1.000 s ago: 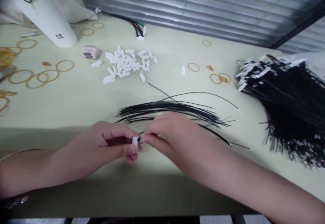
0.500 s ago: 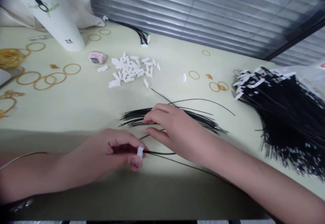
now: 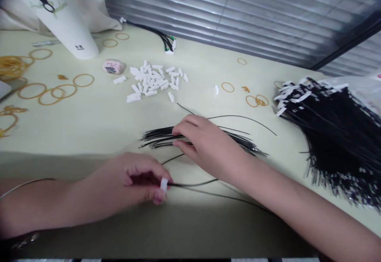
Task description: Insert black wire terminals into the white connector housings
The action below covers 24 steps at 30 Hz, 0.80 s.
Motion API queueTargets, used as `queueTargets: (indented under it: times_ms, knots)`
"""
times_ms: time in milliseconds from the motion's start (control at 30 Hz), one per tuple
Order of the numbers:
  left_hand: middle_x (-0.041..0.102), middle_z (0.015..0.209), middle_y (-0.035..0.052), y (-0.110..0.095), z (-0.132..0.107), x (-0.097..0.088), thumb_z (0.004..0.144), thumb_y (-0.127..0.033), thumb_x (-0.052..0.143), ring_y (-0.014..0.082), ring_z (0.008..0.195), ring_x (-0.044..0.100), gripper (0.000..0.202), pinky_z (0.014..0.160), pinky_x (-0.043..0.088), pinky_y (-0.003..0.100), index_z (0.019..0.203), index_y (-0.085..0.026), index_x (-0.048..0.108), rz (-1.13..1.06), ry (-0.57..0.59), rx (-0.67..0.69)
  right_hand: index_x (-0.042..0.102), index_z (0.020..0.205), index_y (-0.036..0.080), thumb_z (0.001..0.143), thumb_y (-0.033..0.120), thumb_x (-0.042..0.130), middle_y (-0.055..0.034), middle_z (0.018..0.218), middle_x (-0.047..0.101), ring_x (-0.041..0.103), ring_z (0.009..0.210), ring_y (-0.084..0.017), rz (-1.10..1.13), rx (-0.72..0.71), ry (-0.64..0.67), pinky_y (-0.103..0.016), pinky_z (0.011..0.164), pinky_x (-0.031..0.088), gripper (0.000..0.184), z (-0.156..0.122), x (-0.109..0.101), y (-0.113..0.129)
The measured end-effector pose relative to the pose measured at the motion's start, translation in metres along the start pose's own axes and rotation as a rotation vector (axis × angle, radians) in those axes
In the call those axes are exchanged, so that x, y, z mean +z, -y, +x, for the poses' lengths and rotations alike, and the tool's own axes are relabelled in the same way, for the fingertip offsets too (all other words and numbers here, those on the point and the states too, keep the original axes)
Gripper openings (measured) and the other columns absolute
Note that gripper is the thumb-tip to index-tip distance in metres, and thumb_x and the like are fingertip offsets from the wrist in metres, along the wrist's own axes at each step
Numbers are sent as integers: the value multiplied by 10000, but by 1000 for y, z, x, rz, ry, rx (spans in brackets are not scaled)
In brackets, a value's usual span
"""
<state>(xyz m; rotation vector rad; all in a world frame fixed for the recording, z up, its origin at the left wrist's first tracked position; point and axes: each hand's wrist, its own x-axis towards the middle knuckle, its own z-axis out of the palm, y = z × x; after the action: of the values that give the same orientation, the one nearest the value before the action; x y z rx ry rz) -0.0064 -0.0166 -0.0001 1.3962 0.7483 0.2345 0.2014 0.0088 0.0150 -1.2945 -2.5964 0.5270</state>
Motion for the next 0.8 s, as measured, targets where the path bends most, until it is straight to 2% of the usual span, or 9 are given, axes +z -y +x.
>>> queueTargets:
  times_ms: [100,167,267,433,533,667,800]
  knots:
    - [656,844,44,5,-4,4,847,-178,522,86,776,585,161,716,438,161,911,-116,657,339,88,324,586,979,170,866,277,510,-41,975,548,502,874,-121,-13,-14,35,-250,762,409,174,3,4,-1]
    - [646,852,70,8,-6,6,860,-132,476,94,775,582,195,717,443,164,918,-88,657,429,131,442,598,980,177,863,301,515,-43,980,545,502,867,-128,-5,-17,73,-261,757,412,189,6,7,0]
    - [644,841,56,10,-6,7,842,-123,506,87,756,576,168,700,443,154,900,-99,662,439,121,434,612,965,173,865,308,514,-50,958,545,501,844,-133,-9,-27,85,-268,742,408,194,11,11,2]
    - [647,825,49,8,-5,6,831,-130,531,81,747,574,150,697,436,144,874,-96,670,432,112,414,607,907,156,864,223,511,-33,911,543,490,820,-110,-10,-55,80,-235,724,398,124,18,15,4]
    - [648,814,43,7,-4,6,823,-132,549,76,734,570,140,682,432,139,872,-94,675,432,97,409,599,842,136,880,207,480,-32,863,545,483,802,-114,-42,-80,79,-243,720,393,144,20,16,6]
    - [651,829,37,7,-4,5,827,-149,553,77,760,574,147,706,437,144,898,-100,672,420,108,396,589,802,111,888,175,446,-52,829,542,473,803,-146,-117,-125,72,-285,744,384,179,20,19,11]
    - [652,847,45,7,-4,5,834,-165,548,77,779,578,170,725,428,139,916,-87,675,414,105,384,575,817,77,861,79,412,-101,891,543,455,862,-199,-198,-132,34,-361,806,358,169,14,25,14]
